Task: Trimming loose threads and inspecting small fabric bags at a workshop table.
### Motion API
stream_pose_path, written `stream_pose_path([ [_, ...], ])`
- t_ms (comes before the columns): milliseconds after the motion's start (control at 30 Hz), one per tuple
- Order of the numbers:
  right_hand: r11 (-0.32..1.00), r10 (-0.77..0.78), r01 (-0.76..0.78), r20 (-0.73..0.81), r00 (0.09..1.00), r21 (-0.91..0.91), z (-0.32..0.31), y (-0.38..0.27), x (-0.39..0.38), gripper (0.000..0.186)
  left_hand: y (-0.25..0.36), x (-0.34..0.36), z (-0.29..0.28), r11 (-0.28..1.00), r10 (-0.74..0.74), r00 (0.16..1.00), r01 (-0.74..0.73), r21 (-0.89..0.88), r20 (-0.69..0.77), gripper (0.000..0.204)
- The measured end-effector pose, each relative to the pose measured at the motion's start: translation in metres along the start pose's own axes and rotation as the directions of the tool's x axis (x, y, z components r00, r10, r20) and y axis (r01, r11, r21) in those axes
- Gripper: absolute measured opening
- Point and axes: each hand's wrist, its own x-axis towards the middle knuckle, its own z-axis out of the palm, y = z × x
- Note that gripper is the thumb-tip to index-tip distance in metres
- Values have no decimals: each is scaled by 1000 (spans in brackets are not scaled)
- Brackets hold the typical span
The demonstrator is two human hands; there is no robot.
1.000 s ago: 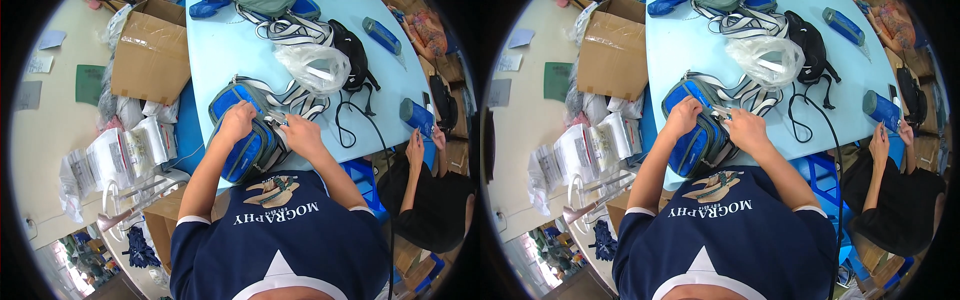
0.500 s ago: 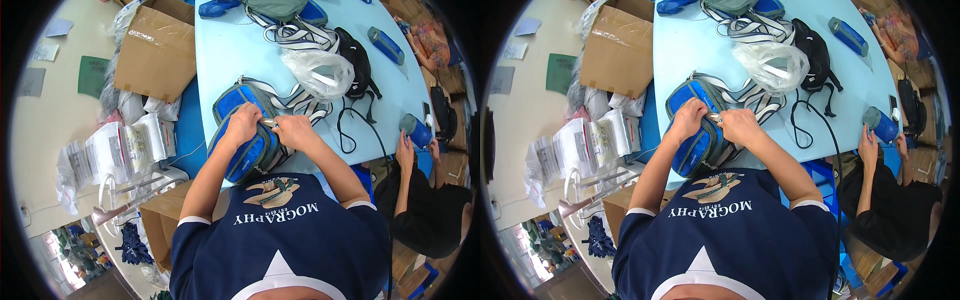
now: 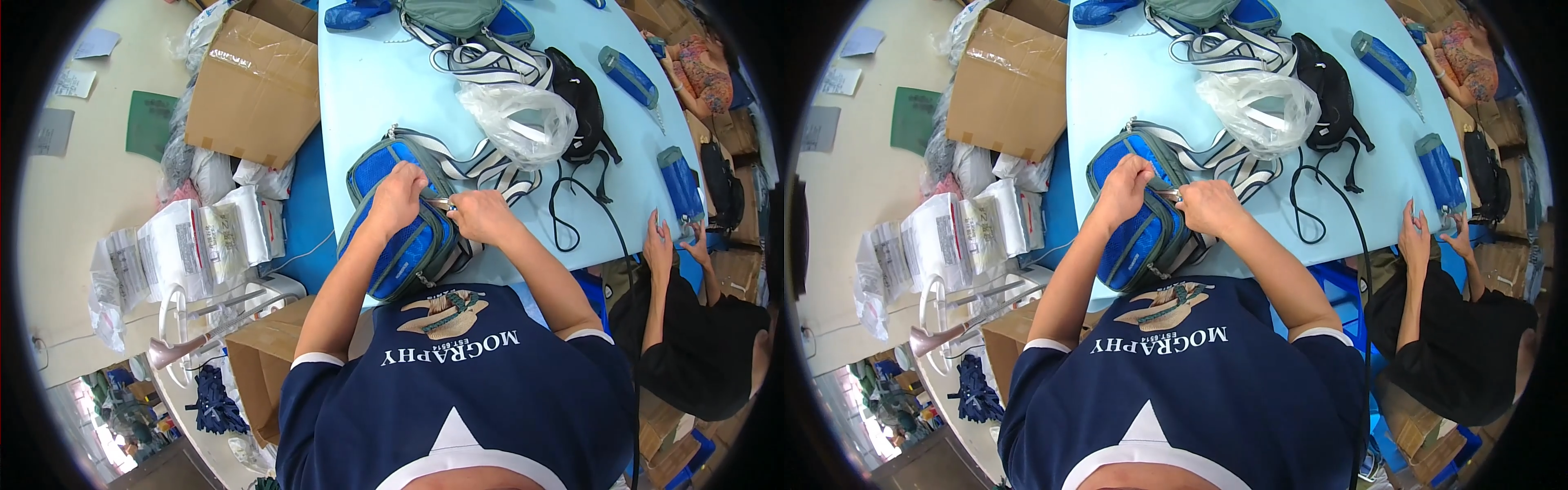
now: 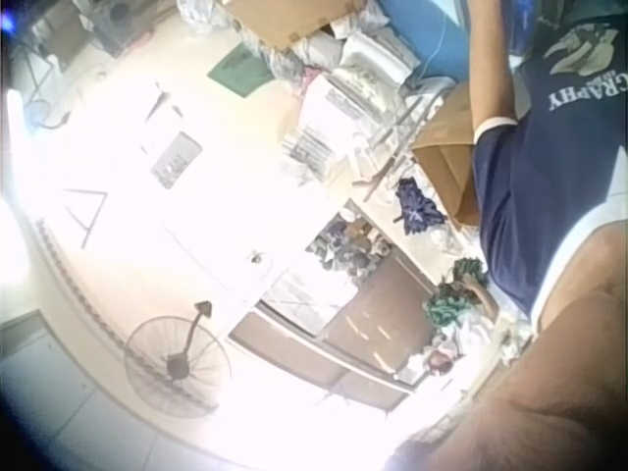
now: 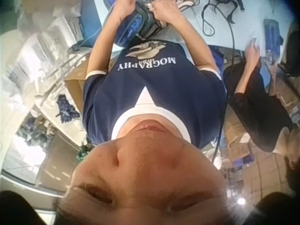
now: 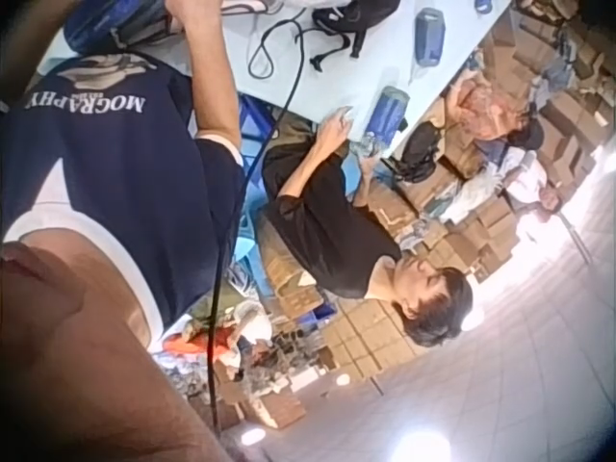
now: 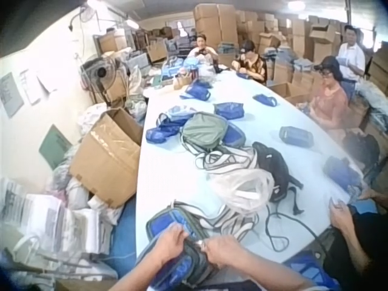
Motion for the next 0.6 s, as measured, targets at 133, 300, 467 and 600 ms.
stream_pose_path([
  [133,989,50,-36,-99,994,146,2,19,1,21,27,-3,-29,902,23,985,54,-428,173,15],
  [300,928,42,89,-338,940,362,-1,43,7,35,57,-61,-63,969,-84,757,213,-124,647,26],
  [467,904,51,1,-112,992,427,12,24,49,33,52,-131,-30,894,-341,937,348,282,-73,69],
  [600,954,9,-18,30,1000,299,34,17,75,35,46,-150,-6,850,-424,905,414,326,-44,86],
])
